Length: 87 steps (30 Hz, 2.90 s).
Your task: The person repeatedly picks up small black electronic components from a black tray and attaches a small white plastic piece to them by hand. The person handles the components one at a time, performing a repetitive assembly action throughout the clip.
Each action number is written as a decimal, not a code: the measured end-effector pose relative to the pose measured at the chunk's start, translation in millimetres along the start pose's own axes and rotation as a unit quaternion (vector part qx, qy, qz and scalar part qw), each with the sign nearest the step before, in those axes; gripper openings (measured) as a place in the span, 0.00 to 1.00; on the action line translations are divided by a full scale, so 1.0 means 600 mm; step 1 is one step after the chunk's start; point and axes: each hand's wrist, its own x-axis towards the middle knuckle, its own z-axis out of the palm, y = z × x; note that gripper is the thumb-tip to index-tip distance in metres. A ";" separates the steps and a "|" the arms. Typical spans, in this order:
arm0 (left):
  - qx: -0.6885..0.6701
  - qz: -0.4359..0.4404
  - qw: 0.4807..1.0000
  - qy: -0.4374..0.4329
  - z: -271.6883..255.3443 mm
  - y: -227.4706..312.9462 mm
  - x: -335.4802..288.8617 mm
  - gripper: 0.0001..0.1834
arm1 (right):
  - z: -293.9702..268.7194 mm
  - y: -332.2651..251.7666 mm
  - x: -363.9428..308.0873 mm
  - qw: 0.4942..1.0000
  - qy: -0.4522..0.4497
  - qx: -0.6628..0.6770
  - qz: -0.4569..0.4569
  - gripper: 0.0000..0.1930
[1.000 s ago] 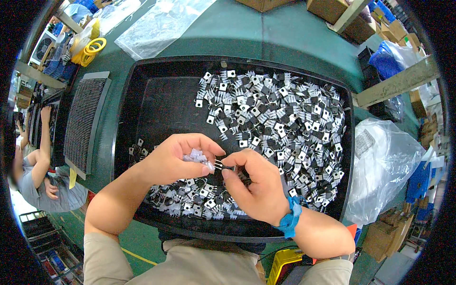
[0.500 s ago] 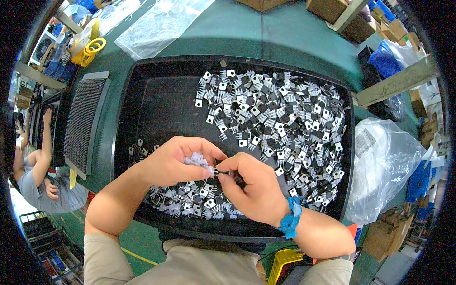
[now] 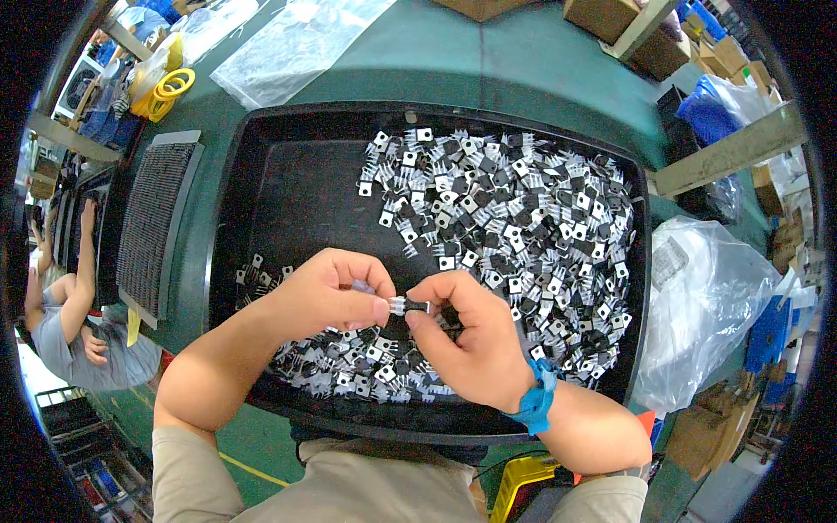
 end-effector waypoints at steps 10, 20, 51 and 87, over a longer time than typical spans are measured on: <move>0.116 0.029 0.993 0.016 0.005 -0.007 0.002 0.05 | 0.008 0.009 0.008 0.974 -0.051 0.182 0.124 0.08; -0.079 0.013 0.995 0.054 -0.005 -0.001 0.006 0.09 | -0.007 0.025 0.023 0.969 -0.180 -0.140 -0.092 0.12; -0.115 0.033 0.992 -0.038 -0.008 -0.010 0.004 0.19 | -0.008 -0.008 0.001 0.995 -0.036 0.073 0.055 0.09; -0.098 0.020 0.993 -0.059 -0.002 -0.002 0.000 0.21 | 0.000 -0.004 -0.004 0.964 -0.035 0.209 0.158 0.07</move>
